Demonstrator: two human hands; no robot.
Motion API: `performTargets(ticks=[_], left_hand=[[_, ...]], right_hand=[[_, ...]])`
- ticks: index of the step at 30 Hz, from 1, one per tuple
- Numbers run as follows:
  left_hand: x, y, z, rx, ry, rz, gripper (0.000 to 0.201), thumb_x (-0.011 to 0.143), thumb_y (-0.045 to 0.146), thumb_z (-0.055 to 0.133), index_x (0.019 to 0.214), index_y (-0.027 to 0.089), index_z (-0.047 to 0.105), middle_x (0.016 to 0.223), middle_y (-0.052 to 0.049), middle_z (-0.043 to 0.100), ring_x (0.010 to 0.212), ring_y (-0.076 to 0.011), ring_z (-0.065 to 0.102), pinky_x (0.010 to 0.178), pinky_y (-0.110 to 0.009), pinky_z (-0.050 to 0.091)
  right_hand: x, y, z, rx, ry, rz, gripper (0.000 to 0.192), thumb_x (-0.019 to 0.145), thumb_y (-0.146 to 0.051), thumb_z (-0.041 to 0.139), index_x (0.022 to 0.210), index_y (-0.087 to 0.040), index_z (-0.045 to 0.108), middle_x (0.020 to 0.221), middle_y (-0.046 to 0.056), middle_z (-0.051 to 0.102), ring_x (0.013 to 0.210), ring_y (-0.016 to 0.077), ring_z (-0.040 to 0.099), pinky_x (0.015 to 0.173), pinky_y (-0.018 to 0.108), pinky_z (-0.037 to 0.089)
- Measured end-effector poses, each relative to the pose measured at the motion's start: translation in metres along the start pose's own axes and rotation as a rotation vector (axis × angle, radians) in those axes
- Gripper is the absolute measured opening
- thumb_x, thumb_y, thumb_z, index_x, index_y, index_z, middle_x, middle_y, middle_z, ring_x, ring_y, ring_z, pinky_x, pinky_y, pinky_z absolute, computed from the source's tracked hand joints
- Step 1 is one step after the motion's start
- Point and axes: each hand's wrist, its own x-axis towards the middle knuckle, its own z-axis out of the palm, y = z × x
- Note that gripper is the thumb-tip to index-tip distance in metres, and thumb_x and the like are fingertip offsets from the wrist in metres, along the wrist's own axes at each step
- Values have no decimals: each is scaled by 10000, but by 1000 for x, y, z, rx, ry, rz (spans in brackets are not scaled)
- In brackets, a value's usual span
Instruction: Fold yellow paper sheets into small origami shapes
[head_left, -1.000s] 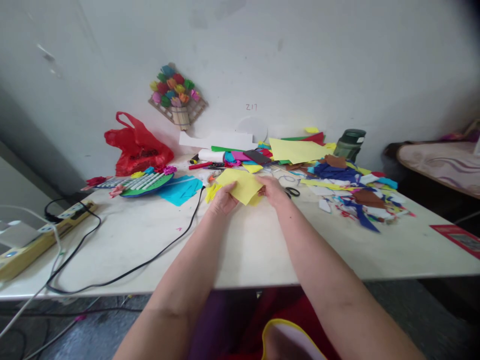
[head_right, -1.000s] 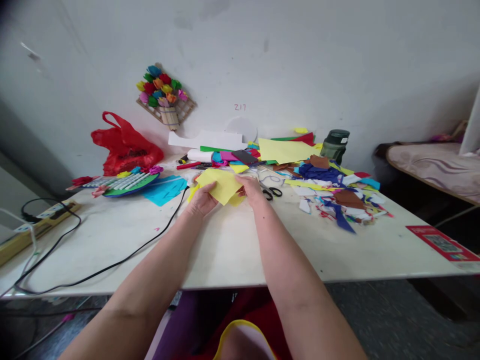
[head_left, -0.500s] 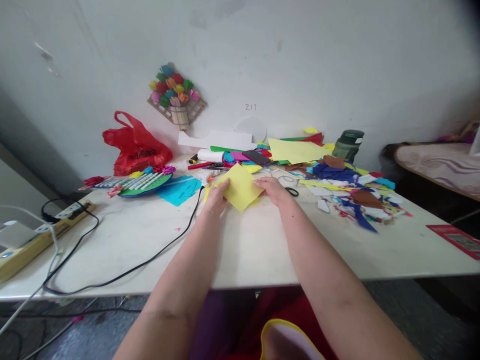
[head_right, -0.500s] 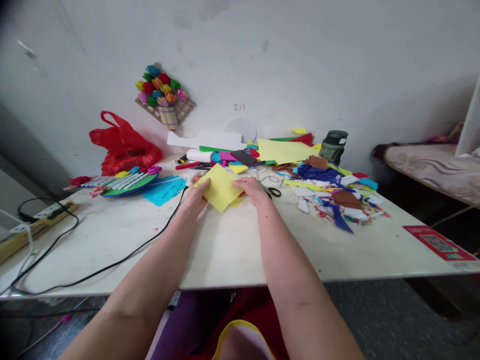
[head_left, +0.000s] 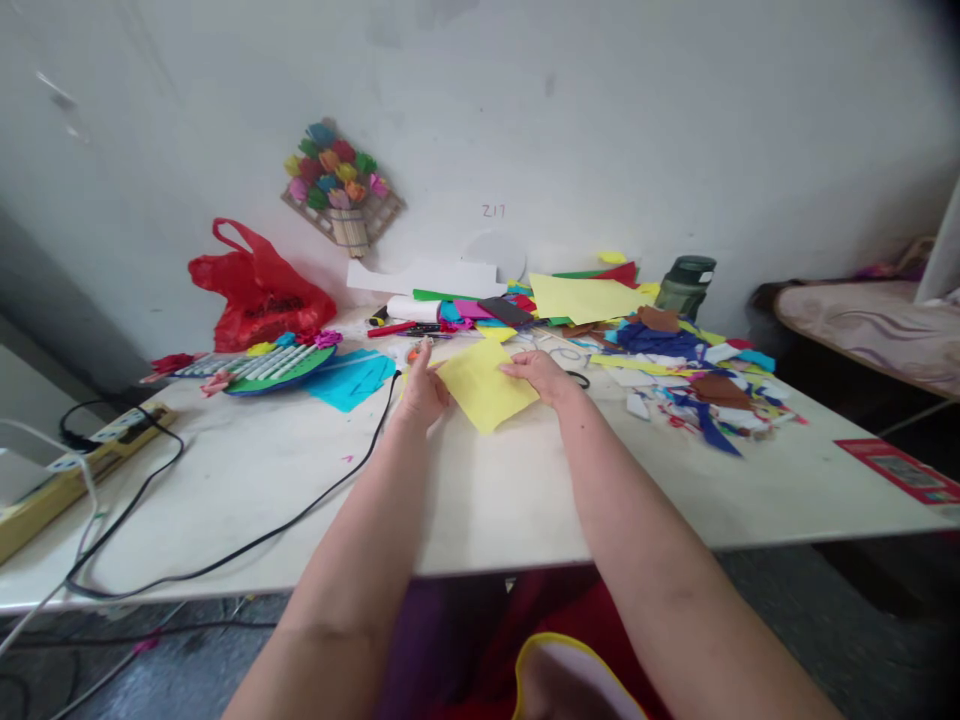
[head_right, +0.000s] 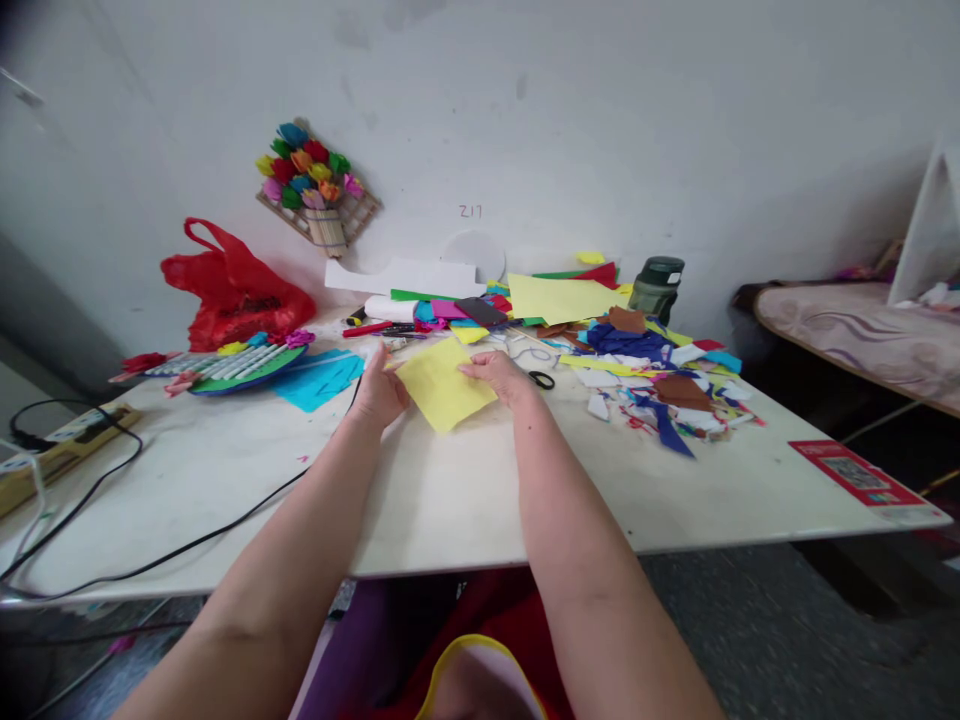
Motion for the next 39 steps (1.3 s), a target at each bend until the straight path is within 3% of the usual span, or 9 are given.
performTargets(ticks=[4,8,12,15,20,33,39], left_hand=[[-1,8,-12,26,-69,-82,645,708,697,433,837,115,679,777,-158,687,816,-274,651,652,-354,516],[1,3,-15,168,-70,-65,368,622,480,684,789,153,665,751,-83,681,723,-200,644,589,-268,491],[0,0,-12,281,-172,-55,352,525,387,772,723,120,655,706,-82,672,604,-176,627,571,-273,481],[-1,0,-9,299,-158,-37,339,509,384,781,666,129,623,661,-63,662,535,-158,605,532,-276,466],[-2,0,-6,303,-144,-21,344,504,381,787,634,142,576,607,-19,639,504,-128,578,509,-249,452],[1,-3,-11,152,-274,-75,384,561,340,765,861,117,677,727,-60,692,633,-170,645,635,-280,503],[0,-1,-6,50,-214,-98,433,563,268,751,953,99,670,752,-80,697,674,-172,655,645,-258,509]], right_hand=[[-3,-2,-2,-17,-89,27,180,560,-254,752,642,-129,651,596,38,666,523,154,614,531,270,502],[-6,-4,0,-92,-134,66,182,572,-269,751,618,-143,628,590,19,659,531,149,607,536,262,499],[-9,-6,3,-181,-136,78,168,592,-264,745,596,-157,615,590,7,654,552,142,601,533,244,489],[-9,-6,3,-207,-124,89,165,612,-275,740,610,-159,624,588,12,654,576,155,611,535,247,487],[-6,-3,1,-100,-209,101,138,620,-246,733,684,-155,652,659,22,683,571,150,623,570,259,499],[-9,-9,4,48,-166,120,199,691,-86,626,870,-129,702,747,64,716,634,145,648,680,287,521],[-7,-9,4,75,-110,99,245,661,-51,633,878,-134,708,741,61,718,642,142,651,691,286,518]])
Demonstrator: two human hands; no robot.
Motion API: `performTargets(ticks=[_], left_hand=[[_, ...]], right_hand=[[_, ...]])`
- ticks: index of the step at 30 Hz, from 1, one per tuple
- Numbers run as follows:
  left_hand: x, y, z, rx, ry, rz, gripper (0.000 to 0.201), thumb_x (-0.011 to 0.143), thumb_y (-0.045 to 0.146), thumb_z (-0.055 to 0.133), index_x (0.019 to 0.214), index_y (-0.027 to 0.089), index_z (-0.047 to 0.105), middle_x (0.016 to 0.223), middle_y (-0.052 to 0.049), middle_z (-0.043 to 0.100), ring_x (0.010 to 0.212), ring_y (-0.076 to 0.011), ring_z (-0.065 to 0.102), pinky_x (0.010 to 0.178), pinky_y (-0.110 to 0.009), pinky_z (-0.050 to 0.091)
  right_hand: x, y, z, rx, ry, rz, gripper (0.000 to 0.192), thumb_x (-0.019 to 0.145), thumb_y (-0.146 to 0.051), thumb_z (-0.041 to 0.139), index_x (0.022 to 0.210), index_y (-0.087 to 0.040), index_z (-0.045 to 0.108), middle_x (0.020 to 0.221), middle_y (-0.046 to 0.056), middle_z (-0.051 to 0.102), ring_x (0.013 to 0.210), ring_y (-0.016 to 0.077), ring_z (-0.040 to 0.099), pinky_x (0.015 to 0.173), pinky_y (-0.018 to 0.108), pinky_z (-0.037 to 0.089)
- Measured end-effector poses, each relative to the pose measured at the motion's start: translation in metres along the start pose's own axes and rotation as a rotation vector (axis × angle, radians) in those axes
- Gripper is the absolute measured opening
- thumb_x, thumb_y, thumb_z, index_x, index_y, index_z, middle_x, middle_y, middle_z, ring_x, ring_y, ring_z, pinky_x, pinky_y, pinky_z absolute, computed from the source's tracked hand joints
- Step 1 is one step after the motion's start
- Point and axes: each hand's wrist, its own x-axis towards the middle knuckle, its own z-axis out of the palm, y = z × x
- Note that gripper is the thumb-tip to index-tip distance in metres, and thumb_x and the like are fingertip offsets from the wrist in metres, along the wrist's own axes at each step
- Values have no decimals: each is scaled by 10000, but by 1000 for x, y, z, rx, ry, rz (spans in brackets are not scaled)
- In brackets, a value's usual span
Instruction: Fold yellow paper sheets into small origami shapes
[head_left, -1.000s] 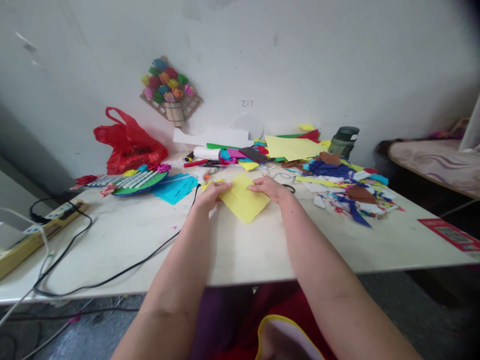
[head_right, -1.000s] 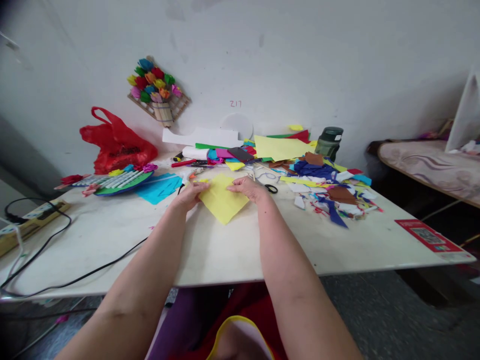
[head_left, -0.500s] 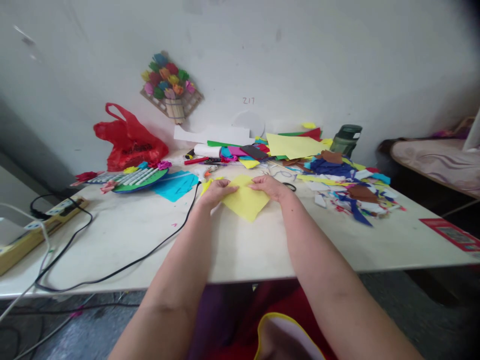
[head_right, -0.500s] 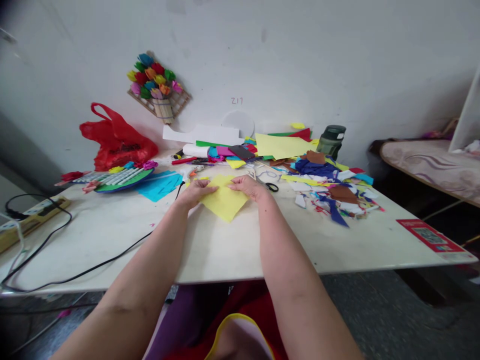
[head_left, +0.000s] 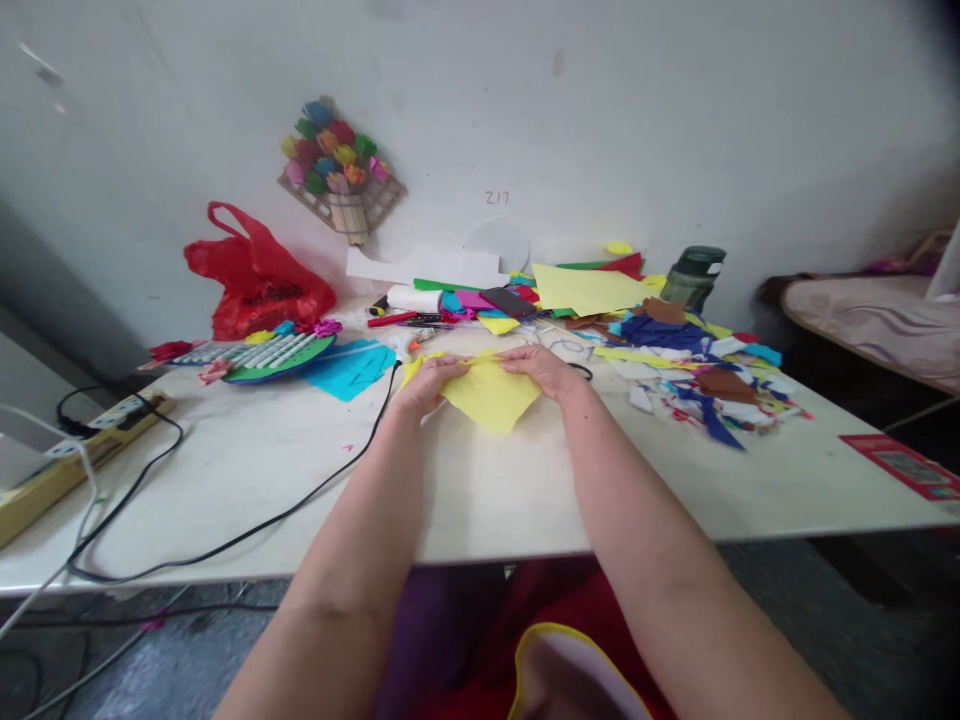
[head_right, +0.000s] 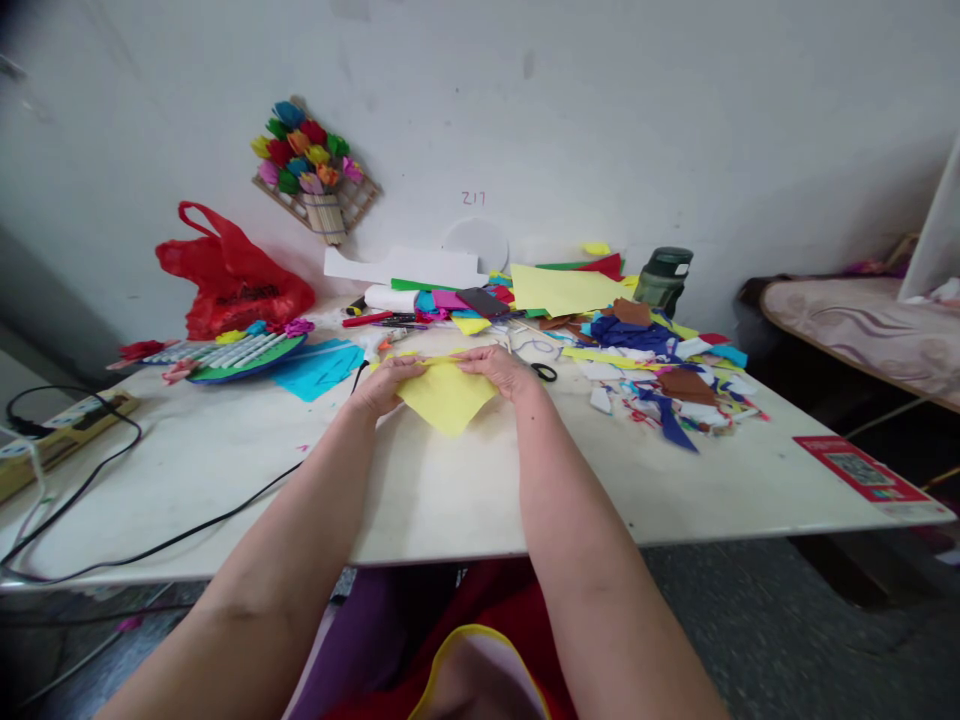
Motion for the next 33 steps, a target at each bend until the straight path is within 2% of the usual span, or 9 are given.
performTargets(ticks=[5,10,24,28,33], left_hand=[[0,0,0,6,3,-19,433,581,257,734,979,102,667,767,-84,700,663,-175,656,631,-262,518],[1,-1,-2,-25,-8,31,474,581,239,723,1033,115,657,775,-79,704,642,-172,654,629,-270,519],[1,-1,-1,3,36,66,268,563,222,660,813,146,720,697,-53,691,600,-162,614,574,-265,468],[1,-1,-2,7,8,151,220,591,261,627,748,134,716,698,-49,681,618,-151,607,558,-238,454],[-4,2,0,81,5,102,284,573,245,690,837,143,704,655,-34,669,563,-131,600,548,-228,451]], right_hand=[[0,0,1,8,5,3,231,654,-50,636,855,-136,713,732,61,717,640,146,648,697,298,520],[0,1,2,-1,-6,8,228,650,-42,637,836,-147,716,750,58,718,650,148,647,704,310,517],[4,5,-3,6,-86,-51,243,607,-108,647,829,-163,726,775,55,719,683,164,647,708,313,489],[4,6,-3,9,-103,-59,240,587,-130,652,815,-156,725,743,53,716,646,161,641,657,296,483],[4,6,-2,-13,-77,-59,219,601,-117,625,792,-166,721,739,42,713,642,155,633,665,297,479]])
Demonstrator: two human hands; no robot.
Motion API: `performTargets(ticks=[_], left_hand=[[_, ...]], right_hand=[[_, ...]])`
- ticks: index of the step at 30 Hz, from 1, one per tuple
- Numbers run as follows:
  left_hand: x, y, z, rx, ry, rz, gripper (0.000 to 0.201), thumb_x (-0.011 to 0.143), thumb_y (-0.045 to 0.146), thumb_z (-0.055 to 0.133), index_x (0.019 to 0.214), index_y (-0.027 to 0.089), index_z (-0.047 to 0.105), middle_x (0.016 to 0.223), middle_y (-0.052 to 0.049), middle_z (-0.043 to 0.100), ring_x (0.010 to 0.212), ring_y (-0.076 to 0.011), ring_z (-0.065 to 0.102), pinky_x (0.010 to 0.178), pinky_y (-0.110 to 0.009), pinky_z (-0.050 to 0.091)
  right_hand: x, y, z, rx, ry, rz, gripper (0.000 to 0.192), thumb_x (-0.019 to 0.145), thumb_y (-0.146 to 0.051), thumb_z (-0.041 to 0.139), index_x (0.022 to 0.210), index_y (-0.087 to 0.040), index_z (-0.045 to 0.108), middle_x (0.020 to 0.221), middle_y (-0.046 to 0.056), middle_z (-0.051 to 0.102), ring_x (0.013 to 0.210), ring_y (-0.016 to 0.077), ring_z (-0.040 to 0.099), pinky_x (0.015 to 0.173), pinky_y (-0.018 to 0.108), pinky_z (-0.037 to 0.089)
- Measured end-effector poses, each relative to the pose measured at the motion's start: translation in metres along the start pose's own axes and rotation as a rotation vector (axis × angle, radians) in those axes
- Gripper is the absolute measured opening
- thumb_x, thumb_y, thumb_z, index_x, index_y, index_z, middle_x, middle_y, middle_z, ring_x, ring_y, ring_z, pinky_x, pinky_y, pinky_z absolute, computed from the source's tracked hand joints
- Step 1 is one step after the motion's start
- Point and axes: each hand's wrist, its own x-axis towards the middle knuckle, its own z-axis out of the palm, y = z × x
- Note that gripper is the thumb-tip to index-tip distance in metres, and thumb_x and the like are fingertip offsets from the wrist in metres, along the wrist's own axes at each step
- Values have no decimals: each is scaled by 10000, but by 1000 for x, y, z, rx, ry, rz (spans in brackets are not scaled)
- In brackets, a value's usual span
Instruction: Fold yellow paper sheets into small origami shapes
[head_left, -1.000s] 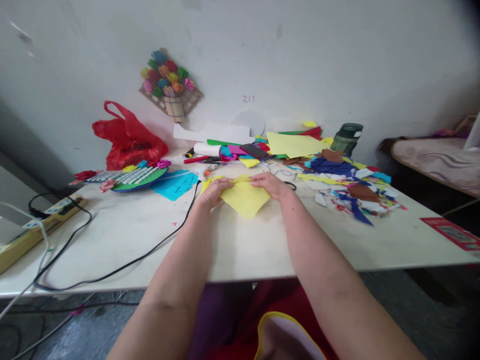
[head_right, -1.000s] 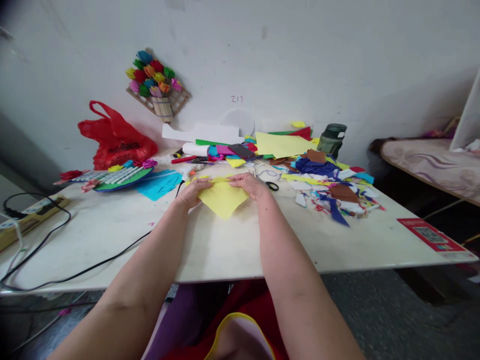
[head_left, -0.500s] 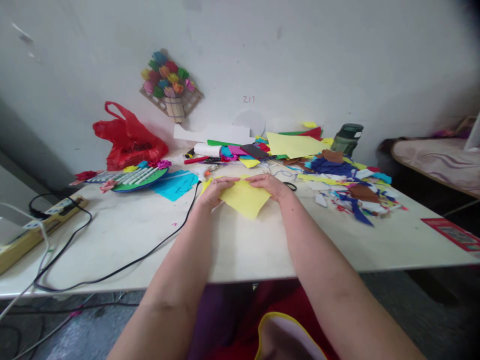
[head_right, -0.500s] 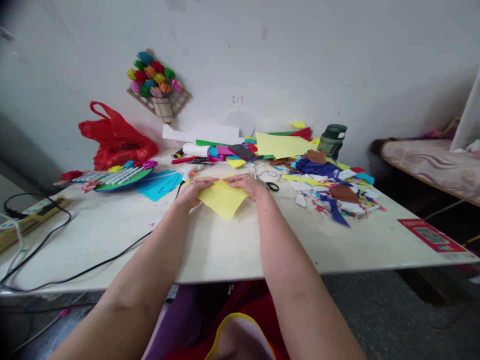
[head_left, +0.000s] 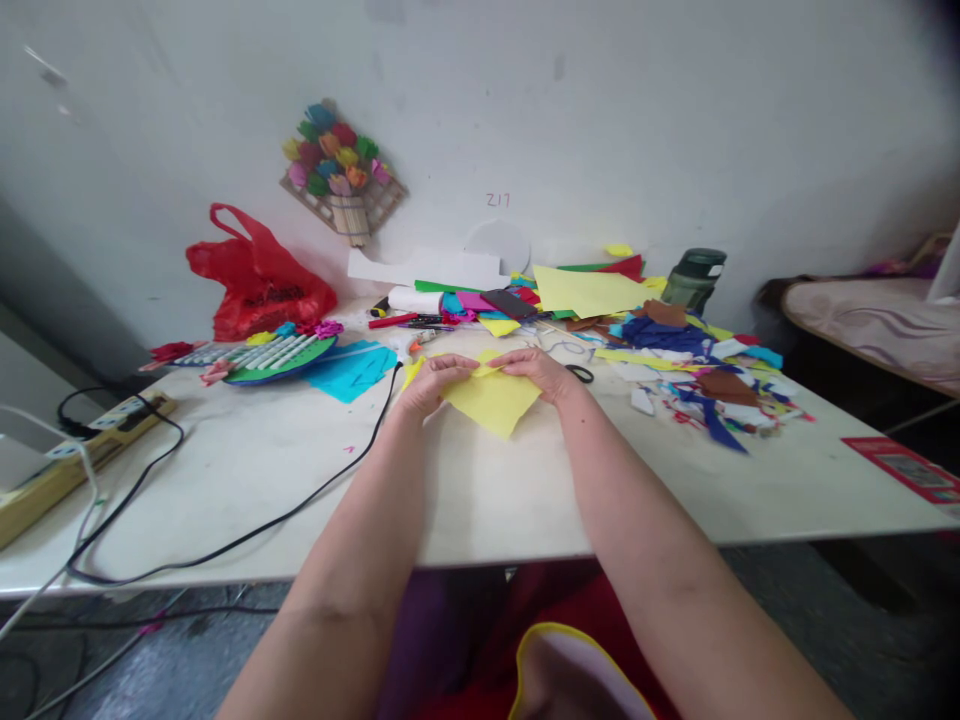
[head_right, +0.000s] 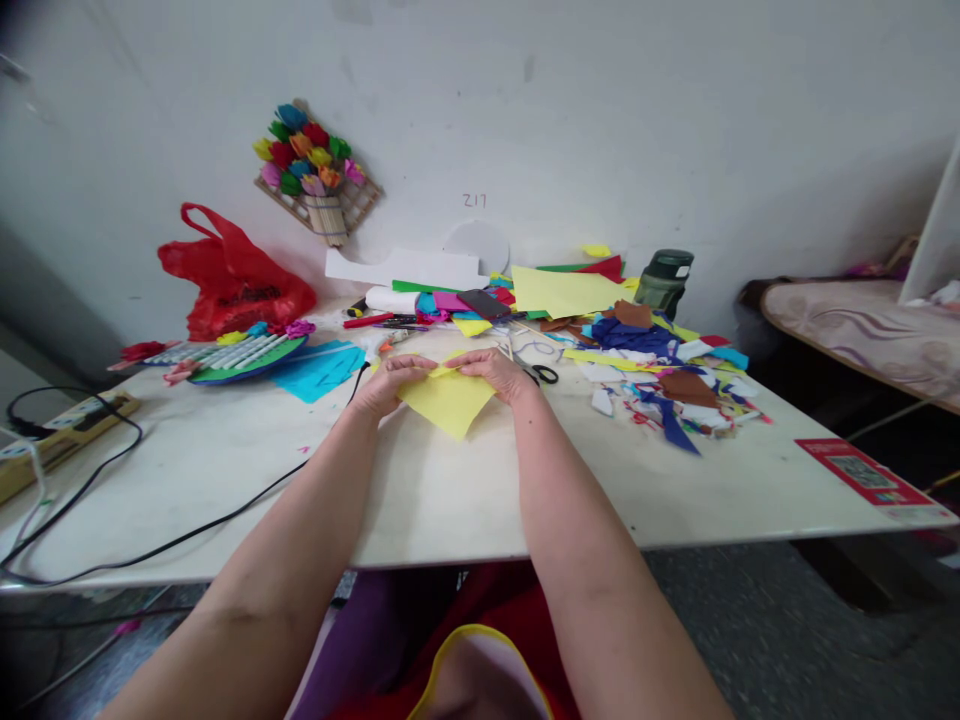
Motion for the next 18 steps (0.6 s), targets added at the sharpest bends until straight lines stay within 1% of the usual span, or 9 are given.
performTargets(ticks=[4,6,9,11,14,16,18], left_hand=[[-1,1,0,18,-29,-17,473,570,231,692,1035,153,658,702,-41,686,607,-164,628,593,-266,475],[0,0,-1,42,-36,-12,512,575,229,685,1079,146,639,723,-49,691,618,-167,630,599,-269,472],[2,-2,-3,85,-33,8,510,583,228,679,1084,141,637,747,-55,696,620,-159,624,589,-254,462],[2,-3,-4,118,-33,22,504,588,230,676,1084,144,638,760,-57,697,627,-162,627,590,-255,464],[3,-4,-5,165,-35,35,503,599,249,675,1090,149,638,778,-63,698,654,-182,638,610,-276,479],[3,-5,-6,186,-30,44,505,598,265,685,1087,149,642,793,-70,699,674,-192,643,628,-288,489],[4,-5,-6,203,-29,47,508,592,278,699,1082,152,647,814,-73,700,694,-198,646,648,-295,495]], right_hand=[[-1,0,1,-39,6,15,204,613,-122,606,780,-171,713,731,40,706,646,159,626,669,305,475],[-1,0,1,-50,3,10,195,608,-129,604,767,-171,708,712,37,699,633,158,622,656,302,472],[-1,1,0,-59,-8,-18,182,593,-149,602,745,-165,701,674,35,687,608,160,613,617,288,461],[0,1,-2,-72,-7,-64,162,599,-186,599,724,-154,696,655,39,677,596,162,603,588,278,450],[2,2,-4,-87,26,-132,146,629,-263,609,690,-149,678,645,41,660,587,157,590,567,269,439],[3,2,-4,-91,51,-122,151,628,-282,634,711,-160,666,639,27,651,575,150,584,563,266,438],[3,2,-4,-98,61,-82,187,610,-265,660,774,-175,660,647,11,652,564,141,580,564,263,441]])
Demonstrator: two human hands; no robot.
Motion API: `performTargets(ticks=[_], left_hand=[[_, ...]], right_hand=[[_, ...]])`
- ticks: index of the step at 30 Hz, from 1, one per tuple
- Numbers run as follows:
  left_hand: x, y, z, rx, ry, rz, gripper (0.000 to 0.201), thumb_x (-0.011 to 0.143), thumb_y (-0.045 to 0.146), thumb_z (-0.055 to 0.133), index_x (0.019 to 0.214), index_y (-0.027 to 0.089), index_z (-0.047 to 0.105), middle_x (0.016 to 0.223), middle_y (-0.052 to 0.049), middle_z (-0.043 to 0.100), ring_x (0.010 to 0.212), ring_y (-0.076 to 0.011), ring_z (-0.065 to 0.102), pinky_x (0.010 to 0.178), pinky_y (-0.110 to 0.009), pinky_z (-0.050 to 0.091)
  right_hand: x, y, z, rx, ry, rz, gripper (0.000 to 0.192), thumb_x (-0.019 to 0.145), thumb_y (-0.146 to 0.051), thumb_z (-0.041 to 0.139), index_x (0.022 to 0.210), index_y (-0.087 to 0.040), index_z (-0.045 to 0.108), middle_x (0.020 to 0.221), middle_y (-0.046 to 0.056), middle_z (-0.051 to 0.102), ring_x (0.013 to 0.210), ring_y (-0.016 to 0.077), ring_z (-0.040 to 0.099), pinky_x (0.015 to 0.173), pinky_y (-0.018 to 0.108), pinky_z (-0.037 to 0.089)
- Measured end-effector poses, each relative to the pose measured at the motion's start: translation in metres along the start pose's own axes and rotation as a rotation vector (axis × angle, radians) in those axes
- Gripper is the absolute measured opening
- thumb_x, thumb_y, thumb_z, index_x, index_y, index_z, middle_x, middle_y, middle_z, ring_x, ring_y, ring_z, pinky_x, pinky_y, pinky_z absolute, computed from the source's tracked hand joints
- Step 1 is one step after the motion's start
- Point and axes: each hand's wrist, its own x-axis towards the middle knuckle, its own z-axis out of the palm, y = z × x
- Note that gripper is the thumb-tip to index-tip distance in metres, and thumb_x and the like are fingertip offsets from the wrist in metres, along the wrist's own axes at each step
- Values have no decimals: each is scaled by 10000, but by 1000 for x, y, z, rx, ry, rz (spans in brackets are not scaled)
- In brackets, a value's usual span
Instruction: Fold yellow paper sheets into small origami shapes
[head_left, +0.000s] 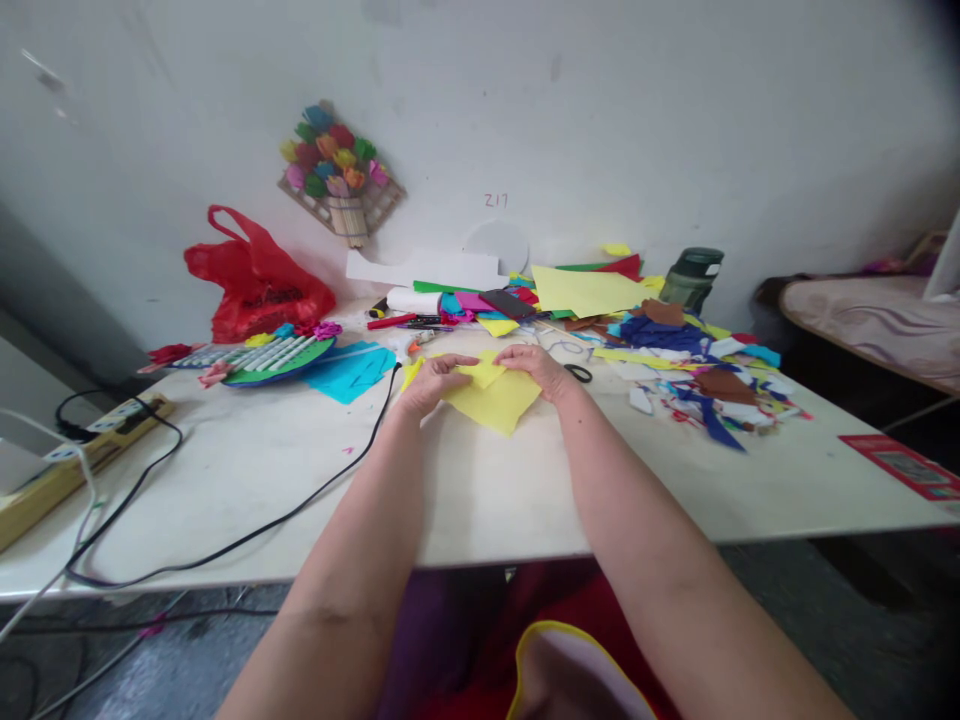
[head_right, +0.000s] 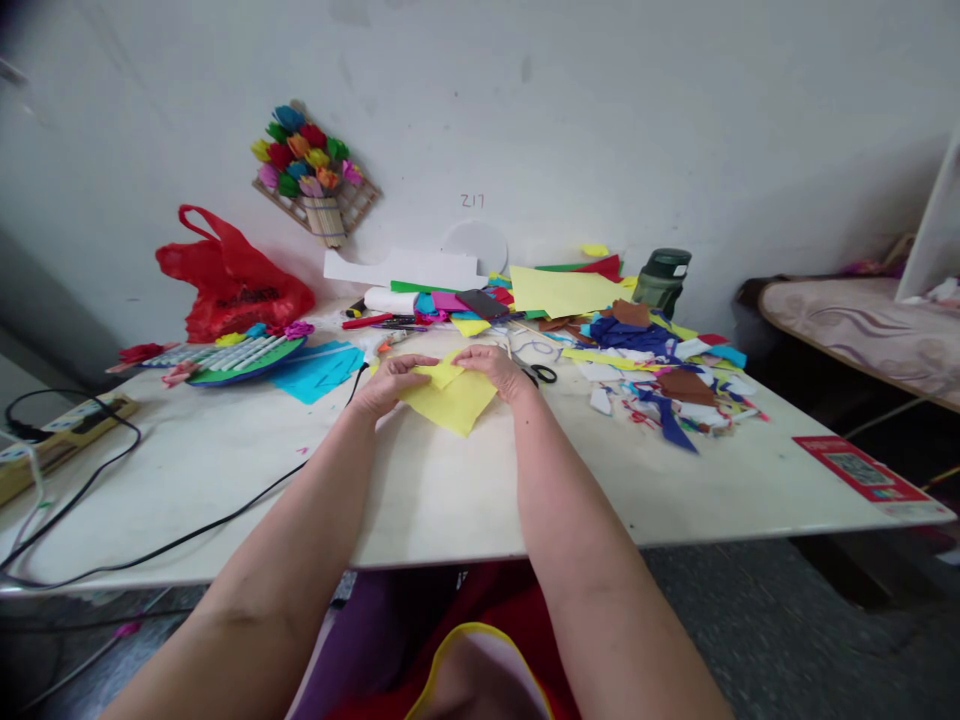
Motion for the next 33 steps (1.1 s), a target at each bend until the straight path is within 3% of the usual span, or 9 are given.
performTargets(ticks=[4,14,26,33], left_hand=[[1,-1,-1,14,-17,-2,524,600,305,712,1099,162,640,843,-73,700,719,-203,651,675,-308,501],[-3,2,1,-57,-91,-38,580,574,335,760,1104,138,635,888,-96,699,770,-205,654,725,-310,504],[-5,5,3,-88,-111,-127,493,586,357,760,1016,133,671,855,-95,701,721,-185,646,692,-298,503],[-2,0,1,48,-87,-99,418,616,420,722,925,140,696,807,-73,695,677,-166,627,629,-267,480]], right_hand=[[0,-1,2,-64,14,32,248,611,-271,684,840,-178,660,686,13,664,581,135,584,579,262,450],[0,-1,4,-439,127,-54,237,653,-379,665,654,-143,654,554,-11,580,519,106,487,487,223,369],[-6,-9,9,-508,94,-44,229,679,-370,601,605,-154,592,483,-41,480,469,97,425,445,222,309],[-8,-10,11,-551,63,-61,248,681,-387,594,605,-151,586,492,-45,467,472,87,403,454,222,302]])
